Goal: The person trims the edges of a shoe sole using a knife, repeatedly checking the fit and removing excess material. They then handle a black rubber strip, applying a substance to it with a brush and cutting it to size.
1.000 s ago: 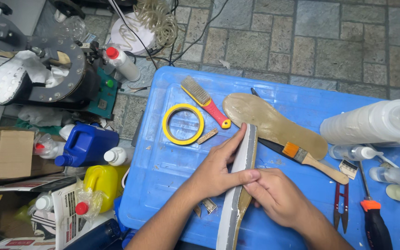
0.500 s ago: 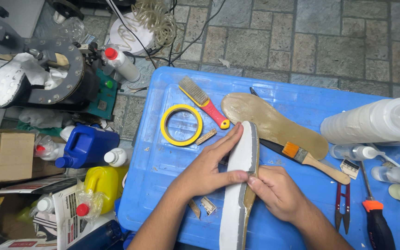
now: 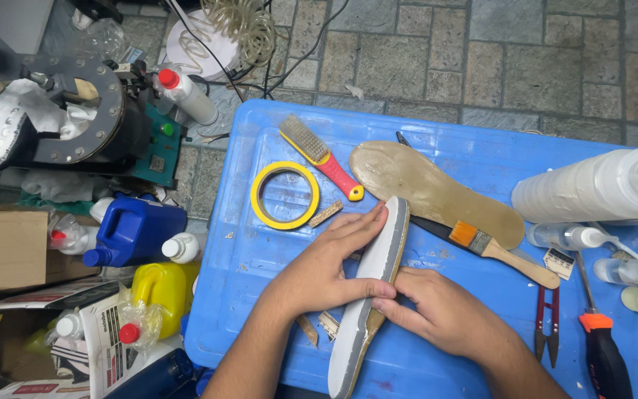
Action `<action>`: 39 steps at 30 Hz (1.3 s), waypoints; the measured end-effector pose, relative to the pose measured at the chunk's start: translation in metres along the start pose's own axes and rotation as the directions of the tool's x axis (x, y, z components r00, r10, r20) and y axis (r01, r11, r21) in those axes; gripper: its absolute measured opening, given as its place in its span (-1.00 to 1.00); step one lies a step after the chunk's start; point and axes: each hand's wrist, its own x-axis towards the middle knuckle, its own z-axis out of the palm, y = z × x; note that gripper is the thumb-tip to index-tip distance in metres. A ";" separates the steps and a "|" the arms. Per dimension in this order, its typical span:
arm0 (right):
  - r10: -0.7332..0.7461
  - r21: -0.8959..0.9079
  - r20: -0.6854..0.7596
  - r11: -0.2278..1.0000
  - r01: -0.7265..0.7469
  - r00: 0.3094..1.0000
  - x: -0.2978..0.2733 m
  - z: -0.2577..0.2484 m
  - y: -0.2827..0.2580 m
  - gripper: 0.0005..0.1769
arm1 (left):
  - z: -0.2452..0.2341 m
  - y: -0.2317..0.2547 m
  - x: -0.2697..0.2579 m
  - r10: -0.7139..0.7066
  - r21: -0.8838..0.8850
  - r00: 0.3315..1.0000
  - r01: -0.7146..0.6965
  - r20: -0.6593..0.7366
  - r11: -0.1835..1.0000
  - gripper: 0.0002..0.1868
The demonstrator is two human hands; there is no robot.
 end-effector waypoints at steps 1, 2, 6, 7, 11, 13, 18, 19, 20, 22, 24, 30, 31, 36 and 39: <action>0.053 -0.005 0.017 0.999 -0.053 0.998 0.001 0.000 -0.001 -0.74 | -0.003 -0.001 -0.001 -0.016 0.002 1.000 0.016 0.012 1.000 0.07; 0.110 -0.012 0.031 0.994 -0.109 0.993 0.002 0.000 -0.003 -0.73 | -0.003 0.000 -0.002 -0.041 -0.027 0.999 0.042 0.019 0.999 0.07; 0.044 0.057 -0.027 0.997 -0.043 0.999 0.000 -0.001 -0.010 -0.71 | 0.001 0.005 -0.006 -0.032 -0.045 0.999 0.033 0.021 0.998 0.02; 0.067 0.012 -0.023 0.998 -0.066 0.998 -0.001 -0.002 -0.011 -0.69 | 0.003 0.007 -0.006 -0.004 -0.026 1.000 0.004 0.015 1.000 0.01; 0.264 -0.118 -0.021 0.957 -0.264 0.964 -0.024 -0.010 -0.015 -0.56 | 0.008 0.032 -0.008 -0.121 0.154 0.991 0.127 -0.052 0.980 0.09; 0.368 -0.178 -0.083 0.909 -0.377 0.926 -0.041 -0.018 -0.012 -0.52 | 0.016 0.051 -0.007 -0.112 0.334 0.984 0.154 -0.141 0.930 0.20; 0.484 -0.476 -0.269 0.685 -0.552 0.833 -0.074 -0.028 0.005 -0.51 | 0.025 0.074 -0.004 -0.342 0.268 0.933 0.360 -0.113 0.894 -0.17; 0.483 -0.457 -0.306 0.682 -0.572 0.820 -0.077 -0.026 0.006 -0.52 | 0.026 0.075 -0.004 -0.354 0.288 0.925 0.378 -0.135 0.880 -0.22; 0.476 -0.440 -0.341 0.681 -0.585 0.811 -0.078 -0.023 0.007 -0.52 | 0.025 0.076 -0.002 -0.367 0.321 0.922 0.387 -0.124 0.864 -0.25; 0.434 -0.409 -0.380 0.713 -0.569 0.817 -0.081 -0.022 0.010 -0.57 | 0.021 0.075 0.002 -0.393 0.389 0.913 0.402 -0.106 0.829 -0.29; 0.370 -0.375 -0.392 0.772 -0.513 0.843 -0.086 -0.019 0.014 -0.67 | 0.017 0.076 0.001 -0.269 0.451 0.958 0.285 -0.101 0.846 -0.27; 0.378 0.154 -0.460 0.925 -0.347 0.803 -0.113 -0.017 0.046 -0.53 | 0.005 0.060 0.005 0.218 0.624 0.976 -0.158 -0.020 0.765 -0.36; 0.327 0.301 -0.470 0.933 -0.199 0.820 -0.116 -0.015 0.053 -0.61 | 0.005 0.055 0.007 0.265 0.644 0.964 -0.213 0.016 0.735 -0.38; 0.222 0.571 -0.567 0.800 0.185 0.793 -0.114 -0.008 0.073 -0.76 | 0.009 0.036 0.003 0.300 0.496 0.928 -0.159 -0.219 0.853 -0.51; 0.313 0.799 -0.484 0.540 0.266 0.817 -0.106 -0.008 0.077 -0.71 | 0.016 0.030 -0.001 0.318 0.417 0.880 -0.157 -0.352 0.895 -0.65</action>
